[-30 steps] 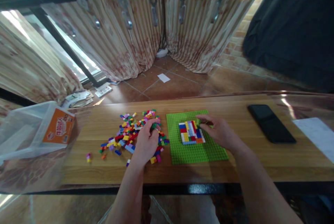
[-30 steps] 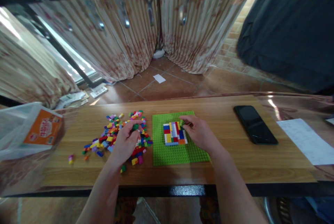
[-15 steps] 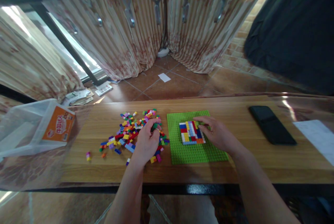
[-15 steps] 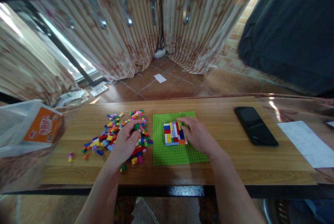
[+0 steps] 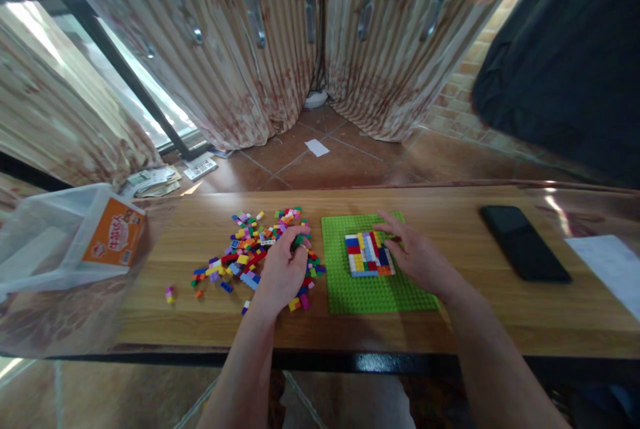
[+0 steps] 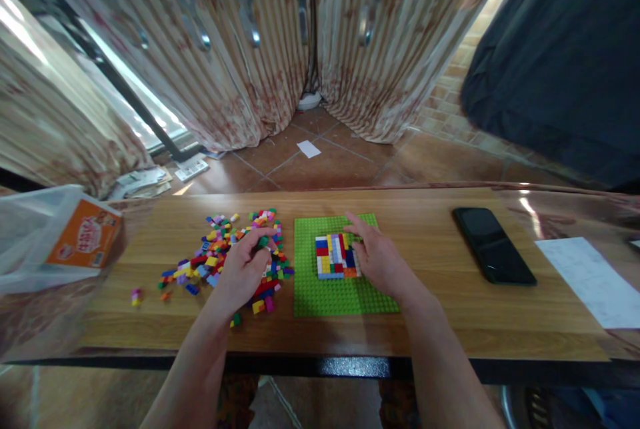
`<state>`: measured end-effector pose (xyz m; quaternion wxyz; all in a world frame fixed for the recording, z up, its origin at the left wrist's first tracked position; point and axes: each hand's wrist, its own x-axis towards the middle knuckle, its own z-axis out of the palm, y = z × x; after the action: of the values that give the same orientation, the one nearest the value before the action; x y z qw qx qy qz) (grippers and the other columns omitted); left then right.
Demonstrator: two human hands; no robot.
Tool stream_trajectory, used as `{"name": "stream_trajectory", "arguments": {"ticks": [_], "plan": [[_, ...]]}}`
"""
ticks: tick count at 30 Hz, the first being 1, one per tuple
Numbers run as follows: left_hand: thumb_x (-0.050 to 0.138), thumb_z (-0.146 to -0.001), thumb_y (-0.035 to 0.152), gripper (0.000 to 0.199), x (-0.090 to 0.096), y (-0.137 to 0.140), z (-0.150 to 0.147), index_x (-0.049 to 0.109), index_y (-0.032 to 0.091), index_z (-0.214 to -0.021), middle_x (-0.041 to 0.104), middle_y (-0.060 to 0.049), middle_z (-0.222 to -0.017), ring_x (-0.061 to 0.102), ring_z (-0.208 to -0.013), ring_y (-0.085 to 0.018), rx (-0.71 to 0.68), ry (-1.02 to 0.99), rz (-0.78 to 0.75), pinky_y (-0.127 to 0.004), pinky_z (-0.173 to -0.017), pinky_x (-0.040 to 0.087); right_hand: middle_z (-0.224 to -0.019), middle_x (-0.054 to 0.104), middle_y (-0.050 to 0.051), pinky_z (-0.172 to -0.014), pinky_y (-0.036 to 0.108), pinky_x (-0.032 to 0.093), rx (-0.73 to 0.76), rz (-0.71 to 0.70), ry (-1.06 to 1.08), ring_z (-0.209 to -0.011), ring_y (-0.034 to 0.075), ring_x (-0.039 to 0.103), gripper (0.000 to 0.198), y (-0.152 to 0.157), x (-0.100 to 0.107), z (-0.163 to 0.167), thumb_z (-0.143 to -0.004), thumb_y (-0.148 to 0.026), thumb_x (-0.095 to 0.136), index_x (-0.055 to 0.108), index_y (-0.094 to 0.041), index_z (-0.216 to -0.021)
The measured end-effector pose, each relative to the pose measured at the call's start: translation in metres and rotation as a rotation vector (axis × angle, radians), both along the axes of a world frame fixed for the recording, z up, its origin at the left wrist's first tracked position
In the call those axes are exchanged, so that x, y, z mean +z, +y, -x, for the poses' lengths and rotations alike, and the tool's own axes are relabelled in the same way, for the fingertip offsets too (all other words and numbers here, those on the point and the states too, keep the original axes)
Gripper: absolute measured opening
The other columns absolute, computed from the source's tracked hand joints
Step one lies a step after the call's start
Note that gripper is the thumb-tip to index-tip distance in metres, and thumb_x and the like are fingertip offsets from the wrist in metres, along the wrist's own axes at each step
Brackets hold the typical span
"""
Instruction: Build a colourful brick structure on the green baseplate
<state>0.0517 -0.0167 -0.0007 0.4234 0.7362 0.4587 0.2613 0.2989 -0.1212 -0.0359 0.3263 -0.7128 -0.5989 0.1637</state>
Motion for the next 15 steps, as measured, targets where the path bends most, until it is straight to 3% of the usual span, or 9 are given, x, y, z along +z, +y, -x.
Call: {"name": "stream_trajectory", "arguments": {"ticks": [8, 15], "plan": [[0.045, -0.079, 0.008, 0.034, 0.0025, -0.0011, -0.0001, 0.065, 0.015, -0.105, 0.065, -0.002, -0.087, 0.056, -0.071, -0.013, -0.002, -0.026, -0.016, -0.025, -0.070, 0.047, -0.126, 0.068, 0.010, -0.104, 0.047, 0.046, -0.004, -0.025, 0.135, -0.118, 0.022, 0.062, 0.059, -0.0004, -0.0040, -0.0005, -0.093, -0.021, 0.042, 0.033, -0.023, -0.151], [0.044, -0.080, 0.008, 0.033, 0.0027, -0.0011, -0.0004, 0.065, 0.016, -0.105, 0.066, -0.002, -0.087, 0.056, -0.068, -0.012, 0.007, -0.041, -0.006, -0.023, -0.066, 0.046, -0.114, 0.073, 0.010, -0.101, 0.045, 0.048, -0.069, -0.086, 0.235, -0.110, 0.021, 0.066, 0.050, 0.0042, -0.0090, -0.0016, -0.093, -0.028, 0.045, 0.044, -0.022, -0.143]]}}
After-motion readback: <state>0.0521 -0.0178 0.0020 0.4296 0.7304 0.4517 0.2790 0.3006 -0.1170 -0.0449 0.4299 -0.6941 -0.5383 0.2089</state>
